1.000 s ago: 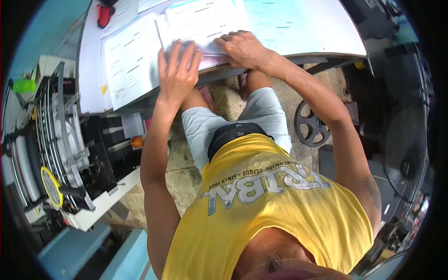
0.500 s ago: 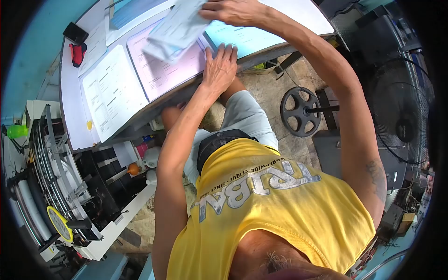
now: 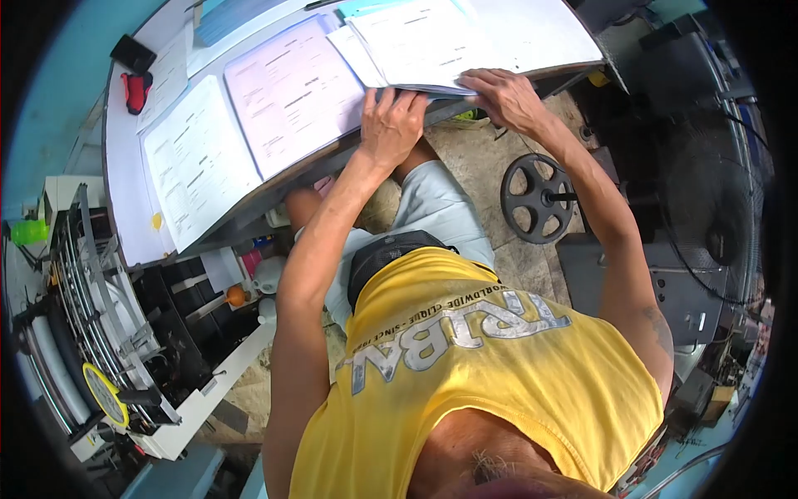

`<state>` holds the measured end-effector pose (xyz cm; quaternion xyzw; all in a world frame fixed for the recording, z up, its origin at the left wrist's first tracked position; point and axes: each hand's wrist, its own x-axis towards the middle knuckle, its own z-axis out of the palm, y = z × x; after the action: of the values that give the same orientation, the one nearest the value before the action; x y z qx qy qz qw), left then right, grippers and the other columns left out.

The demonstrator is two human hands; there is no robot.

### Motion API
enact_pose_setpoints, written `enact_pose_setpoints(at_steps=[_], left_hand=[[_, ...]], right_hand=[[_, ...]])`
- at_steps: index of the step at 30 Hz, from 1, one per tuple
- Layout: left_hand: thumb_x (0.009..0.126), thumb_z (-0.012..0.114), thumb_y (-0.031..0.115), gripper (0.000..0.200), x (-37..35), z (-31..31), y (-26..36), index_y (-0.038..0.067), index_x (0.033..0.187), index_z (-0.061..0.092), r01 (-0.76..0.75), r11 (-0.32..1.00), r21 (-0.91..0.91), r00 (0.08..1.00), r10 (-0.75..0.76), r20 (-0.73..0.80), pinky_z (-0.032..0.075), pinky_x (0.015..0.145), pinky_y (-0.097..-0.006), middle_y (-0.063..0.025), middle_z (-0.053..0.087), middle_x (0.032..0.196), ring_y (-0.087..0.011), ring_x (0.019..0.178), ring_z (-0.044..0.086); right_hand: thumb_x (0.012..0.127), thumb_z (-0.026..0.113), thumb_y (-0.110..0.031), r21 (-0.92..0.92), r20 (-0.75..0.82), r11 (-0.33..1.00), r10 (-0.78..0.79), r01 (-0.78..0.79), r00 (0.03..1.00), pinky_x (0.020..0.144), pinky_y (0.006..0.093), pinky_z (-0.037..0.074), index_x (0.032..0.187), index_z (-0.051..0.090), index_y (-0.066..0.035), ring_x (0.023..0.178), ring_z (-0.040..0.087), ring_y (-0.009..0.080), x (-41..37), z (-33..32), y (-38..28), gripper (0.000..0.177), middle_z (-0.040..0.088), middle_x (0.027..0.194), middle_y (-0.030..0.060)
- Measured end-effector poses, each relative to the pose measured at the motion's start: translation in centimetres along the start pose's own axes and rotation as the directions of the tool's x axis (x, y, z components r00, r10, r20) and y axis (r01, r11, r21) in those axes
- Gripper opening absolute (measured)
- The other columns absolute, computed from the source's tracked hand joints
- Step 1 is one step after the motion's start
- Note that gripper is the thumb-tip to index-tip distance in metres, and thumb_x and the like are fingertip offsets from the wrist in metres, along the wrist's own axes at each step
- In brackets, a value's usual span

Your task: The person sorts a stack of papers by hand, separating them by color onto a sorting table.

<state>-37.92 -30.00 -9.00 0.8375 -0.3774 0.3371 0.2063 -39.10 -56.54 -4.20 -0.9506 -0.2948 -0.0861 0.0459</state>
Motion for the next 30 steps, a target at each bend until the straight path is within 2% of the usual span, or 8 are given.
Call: enact_pose_setpoints(at_steps=[3,6,11,15,20,23,27,30], left_hand=[[0.086,0.074,0.017,0.008,0.4,-2.0,0.3,0.01,0.083,0.074,0.021,1.0,0.017,0.999,-0.021,-0.033,0.048,0.08,-0.0425,-0.0047,0.07,0.086,-0.0241,0.084,0.065],[0.086,0.077,0.023,0.019,-0.9,-4.7,-0.1,0.012,0.102,0.077,0.097,0.993,0.065,0.987,-0.087,-0.136,0.05,0.09,-0.0466,-0.0061,0.074,0.107,-0.0262,0.105,0.067],[0.085,0.08,0.023,0.04,-9.2,-15.9,-4.8,0.003,0.118,0.071,0.173,0.939,0.297,0.985,-0.162,-0.064,0.052,0.095,-0.0458,-0.0112,0.071,0.119,-0.0315,0.112,0.066],[0.089,0.076,0.035,0.058,-19.6,-24.6,-10.2,0.003,0.134,0.06,0.362,0.7,0.615,0.859,-0.507,0.071,0.041,0.103,-0.0517,-0.0141,0.061,0.136,-0.0344,0.132,0.052],[0.091,0.074,0.021,0.027,-25.1,-28.8,-11.6,0.008,0.115,0.07,0.19,0.693,0.695,0.887,-0.425,0.182,0.047,0.094,-0.0453,-0.0044,0.071,0.115,-0.0239,0.108,0.065],[0.089,0.074,0.014,0.011,-23.4,-28.6,-12.3,0.008,0.098,0.073,0.316,0.757,0.571,0.92,-0.392,0.01,0.051,0.083,-0.0404,-0.0034,0.074,0.098,-0.0236,0.091,0.067],[0.087,0.077,0.009,0.009,-19.4,-28.2,-13.4,0.003,0.086,0.071,0.61,0.715,0.342,0.792,-0.542,-0.281,0.051,0.071,-0.0389,-0.0103,0.071,0.087,-0.0286,0.079,0.066],[0.087,0.078,0.011,0.011,-16.5,-27.1,-14.2,0.003,0.085,0.07,0.559,0.764,0.323,0.829,-0.515,-0.216,0.051,0.071,-0.0371,-0.0098,0.07,0.085,-0.0283,0.08,0.066]], right_hand=[[0.088,0.073,-0.03,-0.108,0.013,0.992,-0.059,0.06,0.998,0.113,0.0457,0.042,0.138,0.057,-0.006,0.133,0.055,0.0307,-0.8,-0.4,-1.5,0.057,0.059,0.141,0.0148],[0.085,0.062,0.003,-0.125,-0.012,0.991,-0.053,0.051,0.999,0.106,0.0425,0.051,0.133,0.06,-0.007,0.126,0.062,0.031,-0.1,0.7,-1.0,0.049,0.064,0.136,0.0125],[0.088,0.057,0.006,-0.034,-0.087,0.999,-0.011,0.009,0.996,0.088,0.0445,0.059,0.132,0.061,-0.008,0.109,0.07,0.0354,0.3,1.9,0.9,0.046,0.07,0.123,0.0163],[0.09,0.057,0.004,0.068,-0.006,0.99,0.123,-0.122,0.992,0.077,0.0471,0.06,0.129,0.061,-0.013,0.093,0.073,0.0379,0.7,0.6,1.1,0.042,0.074,0.11,0.0174],[0.094,0.057,0.0,0.092,-0.088,0.992,0.09,-0.082,0.992,0.072,0.0474,0.058,0.127,0.061,-0.015,0.086,0.072,0.0394,0.9,1.1,1.0,0.036,0.073,0.102,0.0184],[0.095,0.058,-0.001,0.112,-0.072,0.989,0.1,-0.092,0.992,0.07,0.0467,0.055,0.129,0.062,-0.012,0.082,0.07,0.0416,0.8,1.1,1.4,0.035,0.072,0.099,0.0208],[0.097,0.057,-0.003,0.191,-0.022,0.963,0.199,-0.192,0.98,0.064,0.0455,0.05,0.127,0.062,-0.005,0.07,0.064,0.0431,1.2,0.6,1.9,0.03,0.066,0.085,0.0253],[0.097,0.058,-0.005,0.211,-0.045,0.943,0.274,-0.259,0.961,0.066,0.0472,0.048,0.119,0.063,-0.003,0.071,0.062,0.0445,1.9,-0.4,1.4,0.022,0.062,0.078,0.0267]])
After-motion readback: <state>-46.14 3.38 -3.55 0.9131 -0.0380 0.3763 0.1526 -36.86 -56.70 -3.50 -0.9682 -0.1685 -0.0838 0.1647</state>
